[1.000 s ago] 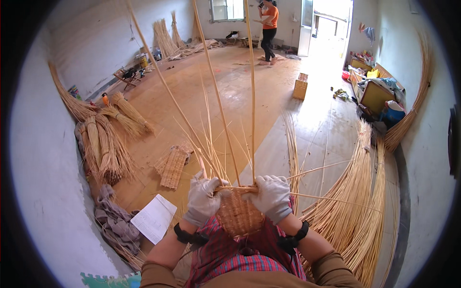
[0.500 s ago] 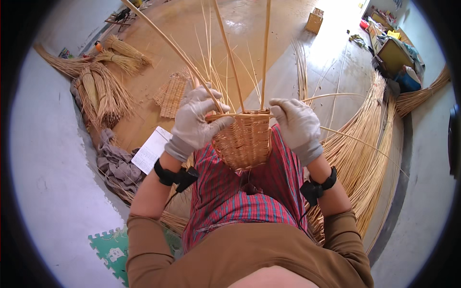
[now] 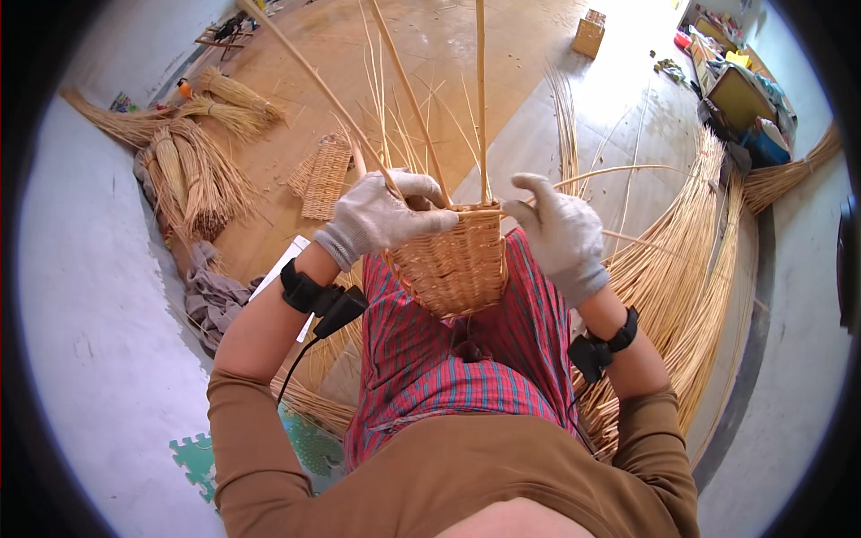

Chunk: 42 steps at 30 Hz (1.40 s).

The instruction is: Weaving a wicker basket using long thin reeds.

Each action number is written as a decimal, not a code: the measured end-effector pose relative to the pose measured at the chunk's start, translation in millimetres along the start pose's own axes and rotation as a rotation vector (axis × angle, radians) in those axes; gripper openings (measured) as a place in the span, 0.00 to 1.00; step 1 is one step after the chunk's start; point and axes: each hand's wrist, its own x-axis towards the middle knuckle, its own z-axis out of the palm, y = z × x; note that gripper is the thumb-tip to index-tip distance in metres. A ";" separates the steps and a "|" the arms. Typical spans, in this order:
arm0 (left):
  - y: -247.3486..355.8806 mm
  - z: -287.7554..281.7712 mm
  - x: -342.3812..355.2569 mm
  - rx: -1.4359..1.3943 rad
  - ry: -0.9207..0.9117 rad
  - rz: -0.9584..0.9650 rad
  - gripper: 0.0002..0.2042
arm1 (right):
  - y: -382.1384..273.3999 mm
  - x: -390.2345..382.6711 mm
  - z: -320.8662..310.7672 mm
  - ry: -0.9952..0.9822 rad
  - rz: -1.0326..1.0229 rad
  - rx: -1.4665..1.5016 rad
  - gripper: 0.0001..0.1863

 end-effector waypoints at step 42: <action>4.6 -0.1 -26.0 -0.172 0.081 -0.018 0.17 | -25.6 8.2 57.3 -0.016 -0.086 0.217 0.33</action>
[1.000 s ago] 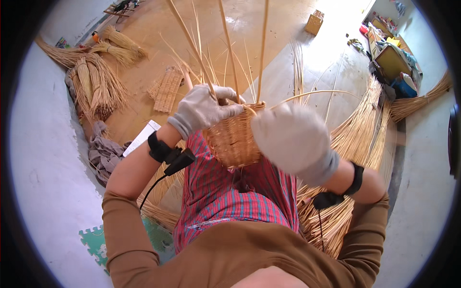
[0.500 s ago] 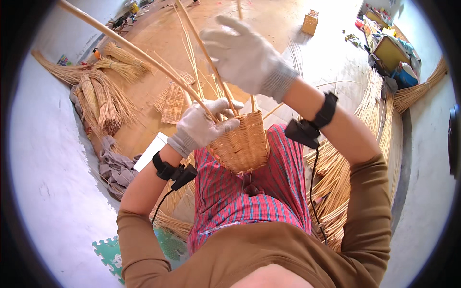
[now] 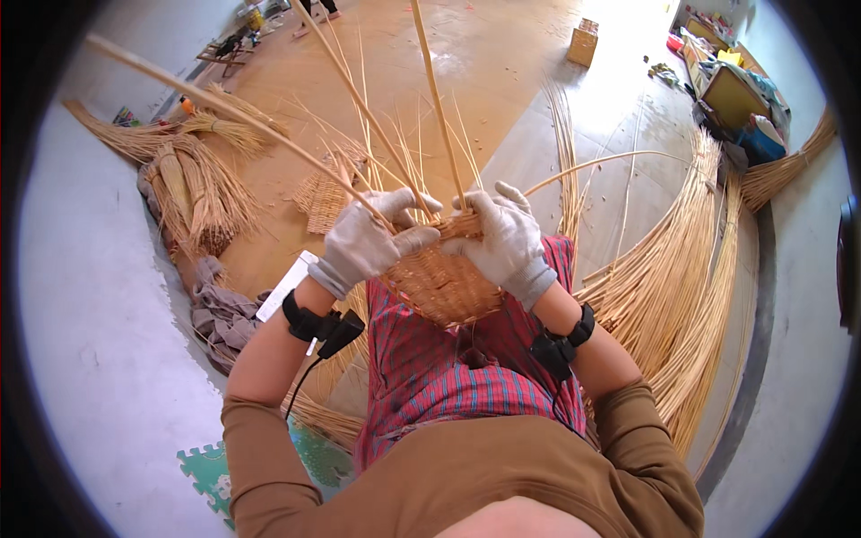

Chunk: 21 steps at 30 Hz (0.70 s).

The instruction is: Weaving a wicker basket using long thin reeds.

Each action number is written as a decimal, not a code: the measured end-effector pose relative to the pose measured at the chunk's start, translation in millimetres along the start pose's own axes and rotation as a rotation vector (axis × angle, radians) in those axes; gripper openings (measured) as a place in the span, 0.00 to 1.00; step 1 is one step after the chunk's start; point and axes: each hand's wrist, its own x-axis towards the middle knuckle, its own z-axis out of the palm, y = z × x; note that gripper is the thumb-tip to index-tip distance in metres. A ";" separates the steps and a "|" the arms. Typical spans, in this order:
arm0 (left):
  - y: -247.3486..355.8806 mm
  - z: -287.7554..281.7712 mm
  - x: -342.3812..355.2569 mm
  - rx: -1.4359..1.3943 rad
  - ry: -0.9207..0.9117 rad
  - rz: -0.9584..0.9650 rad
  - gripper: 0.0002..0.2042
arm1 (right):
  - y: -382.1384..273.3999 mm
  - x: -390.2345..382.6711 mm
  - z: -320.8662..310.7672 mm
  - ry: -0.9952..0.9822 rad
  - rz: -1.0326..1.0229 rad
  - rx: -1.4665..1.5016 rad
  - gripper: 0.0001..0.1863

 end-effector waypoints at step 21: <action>-6.1 -2.2 -67.9 -0.069 0.330 0.089 0.19 | -59.1 31.2 -21.9 -0.097 -0.257 0.109 0.26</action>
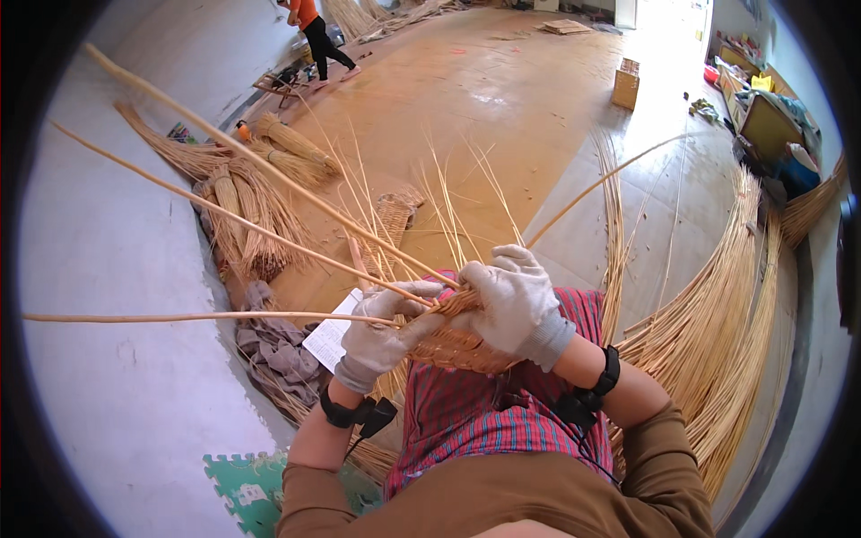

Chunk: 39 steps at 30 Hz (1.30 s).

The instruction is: Weaving a wicker basket using long thin reeds.

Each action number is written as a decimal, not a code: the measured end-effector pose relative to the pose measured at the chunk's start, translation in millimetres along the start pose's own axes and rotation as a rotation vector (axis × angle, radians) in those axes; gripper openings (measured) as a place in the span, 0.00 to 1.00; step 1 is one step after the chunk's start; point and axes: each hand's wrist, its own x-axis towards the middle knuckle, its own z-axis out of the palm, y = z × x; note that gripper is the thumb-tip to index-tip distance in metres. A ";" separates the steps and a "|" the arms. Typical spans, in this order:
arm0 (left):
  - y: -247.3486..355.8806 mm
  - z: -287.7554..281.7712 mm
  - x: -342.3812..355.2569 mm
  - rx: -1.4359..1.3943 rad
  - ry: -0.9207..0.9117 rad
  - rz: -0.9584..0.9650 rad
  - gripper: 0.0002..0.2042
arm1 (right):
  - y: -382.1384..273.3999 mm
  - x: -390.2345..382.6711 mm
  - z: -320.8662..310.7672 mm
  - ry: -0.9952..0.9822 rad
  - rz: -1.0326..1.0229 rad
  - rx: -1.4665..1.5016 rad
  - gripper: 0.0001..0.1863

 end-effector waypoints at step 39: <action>-13.9 -2.1 3.2 0.236 0.124 0.142 0.16 | 30.1 11.2 6.1 0.442 0.468 1.240 0.13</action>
